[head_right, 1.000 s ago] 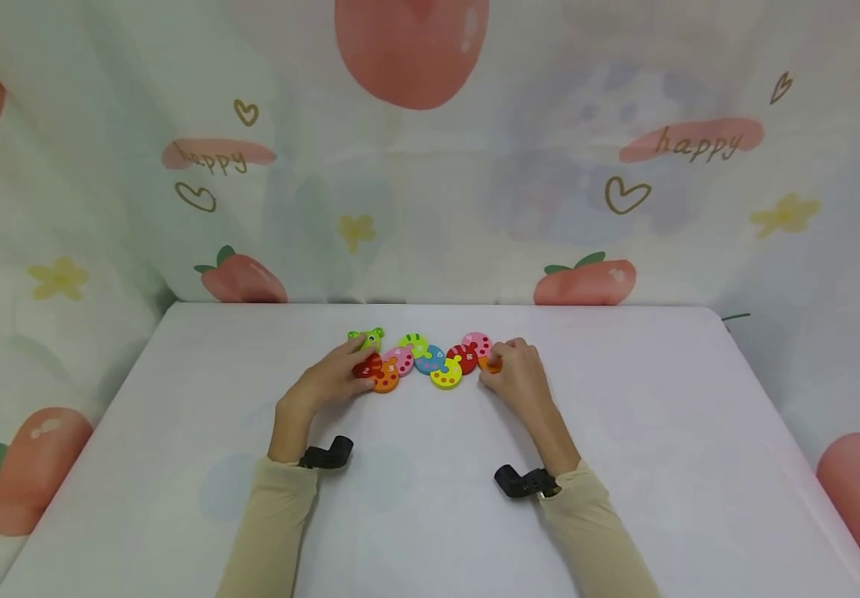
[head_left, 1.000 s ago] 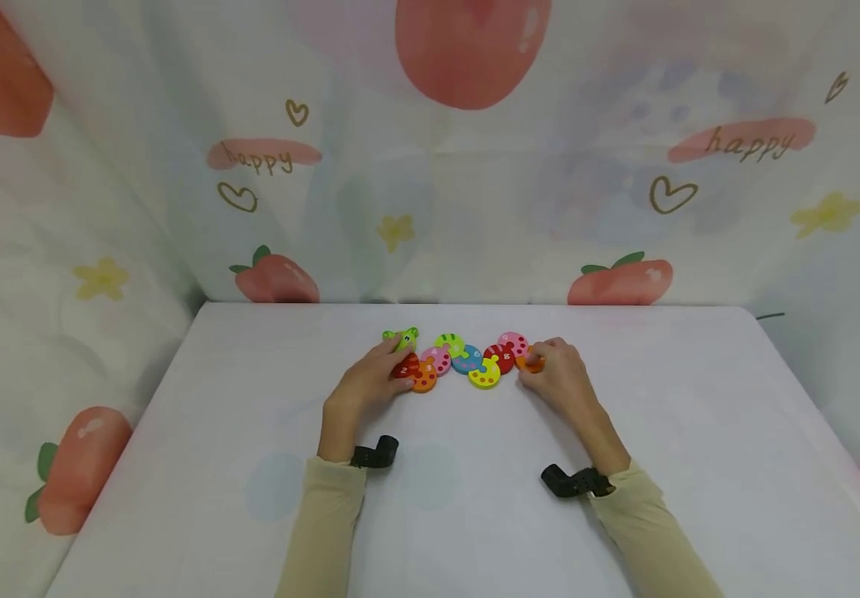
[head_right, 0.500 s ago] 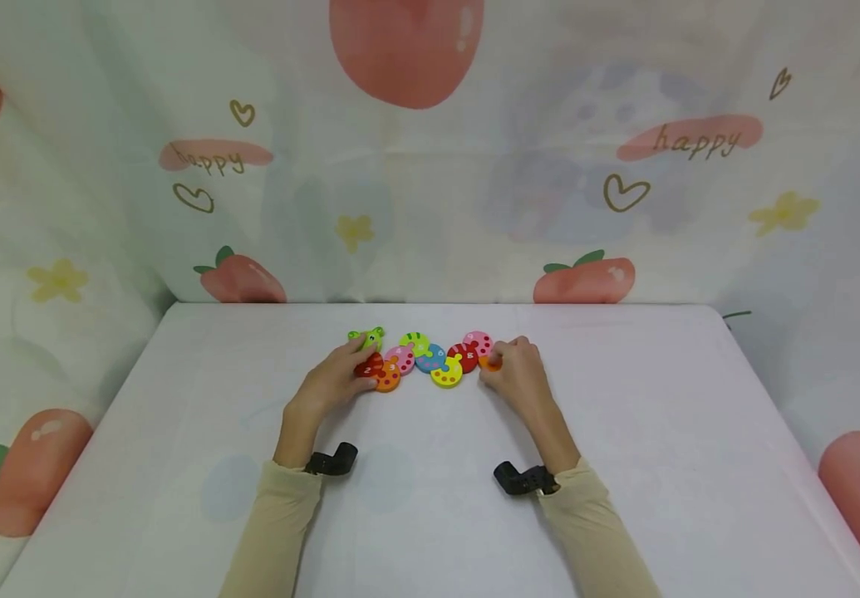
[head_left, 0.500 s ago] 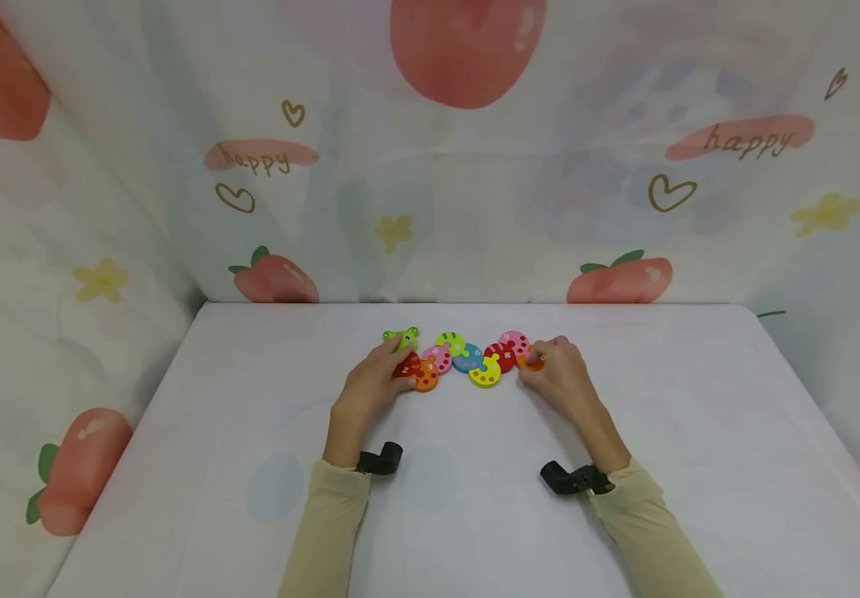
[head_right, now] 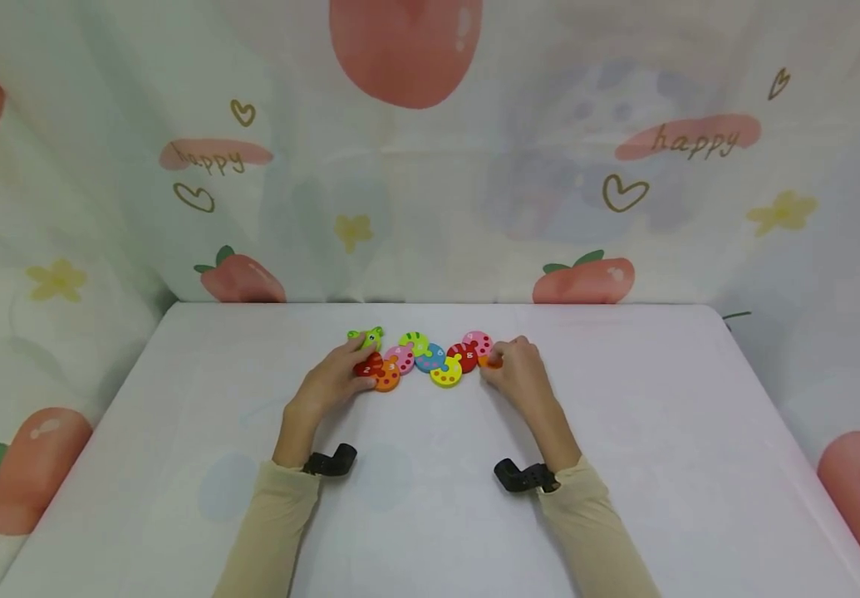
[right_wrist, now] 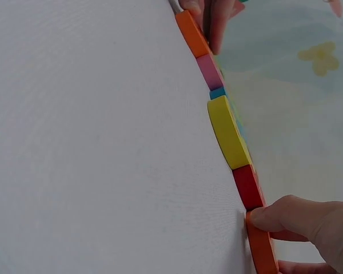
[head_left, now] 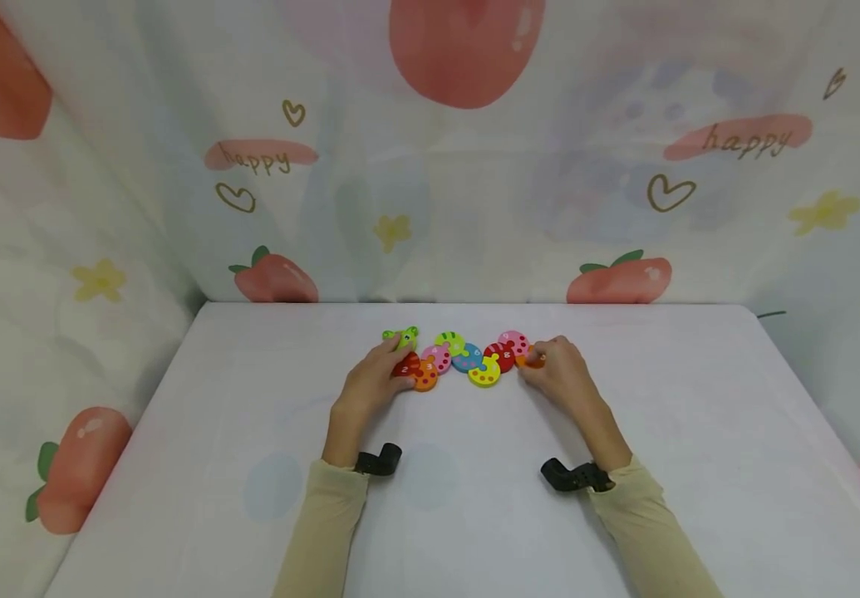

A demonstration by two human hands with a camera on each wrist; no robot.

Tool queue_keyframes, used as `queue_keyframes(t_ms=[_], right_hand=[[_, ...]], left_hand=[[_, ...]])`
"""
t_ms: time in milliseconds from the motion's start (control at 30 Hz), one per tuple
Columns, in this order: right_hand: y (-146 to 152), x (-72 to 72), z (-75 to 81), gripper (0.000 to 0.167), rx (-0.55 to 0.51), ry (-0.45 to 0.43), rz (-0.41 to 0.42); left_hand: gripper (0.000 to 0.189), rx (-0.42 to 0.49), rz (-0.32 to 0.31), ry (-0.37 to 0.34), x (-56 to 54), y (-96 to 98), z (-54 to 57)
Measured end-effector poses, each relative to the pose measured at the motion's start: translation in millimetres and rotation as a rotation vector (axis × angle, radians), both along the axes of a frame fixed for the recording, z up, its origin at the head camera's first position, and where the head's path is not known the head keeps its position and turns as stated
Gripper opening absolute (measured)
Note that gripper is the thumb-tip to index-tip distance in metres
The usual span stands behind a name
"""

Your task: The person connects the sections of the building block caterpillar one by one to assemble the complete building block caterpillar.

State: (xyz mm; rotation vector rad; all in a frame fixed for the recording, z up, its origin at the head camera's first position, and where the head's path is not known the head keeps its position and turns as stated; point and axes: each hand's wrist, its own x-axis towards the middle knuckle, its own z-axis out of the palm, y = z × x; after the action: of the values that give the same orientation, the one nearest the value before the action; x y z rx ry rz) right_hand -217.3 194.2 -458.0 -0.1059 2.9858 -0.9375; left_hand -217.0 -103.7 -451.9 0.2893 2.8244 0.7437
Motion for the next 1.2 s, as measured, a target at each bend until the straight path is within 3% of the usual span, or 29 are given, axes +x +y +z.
queue_keyframes(t_ms=[567, 900, 1200], right_hand=[[-2.7, -2.8, -4.2, 0.017, 0.003, 0.006, 0.002], [-2.6, 3.3, -1.2, 0.017, 0.041, -0.006, -0.002], [-4.1, 3.5, -1.1, 0.030, 0.146, -0.017, 0.014]], left_hand=[[0.065, -0.016, 0.024, -0.006, -0.6, -0.8, -1.9], [0.064, -0.013, -0.031, -0.090, -1.7, -0.3, -5.4], [0.065, -0.088, -0.034, -0.037, 3.6, 1.8, 0.3]])
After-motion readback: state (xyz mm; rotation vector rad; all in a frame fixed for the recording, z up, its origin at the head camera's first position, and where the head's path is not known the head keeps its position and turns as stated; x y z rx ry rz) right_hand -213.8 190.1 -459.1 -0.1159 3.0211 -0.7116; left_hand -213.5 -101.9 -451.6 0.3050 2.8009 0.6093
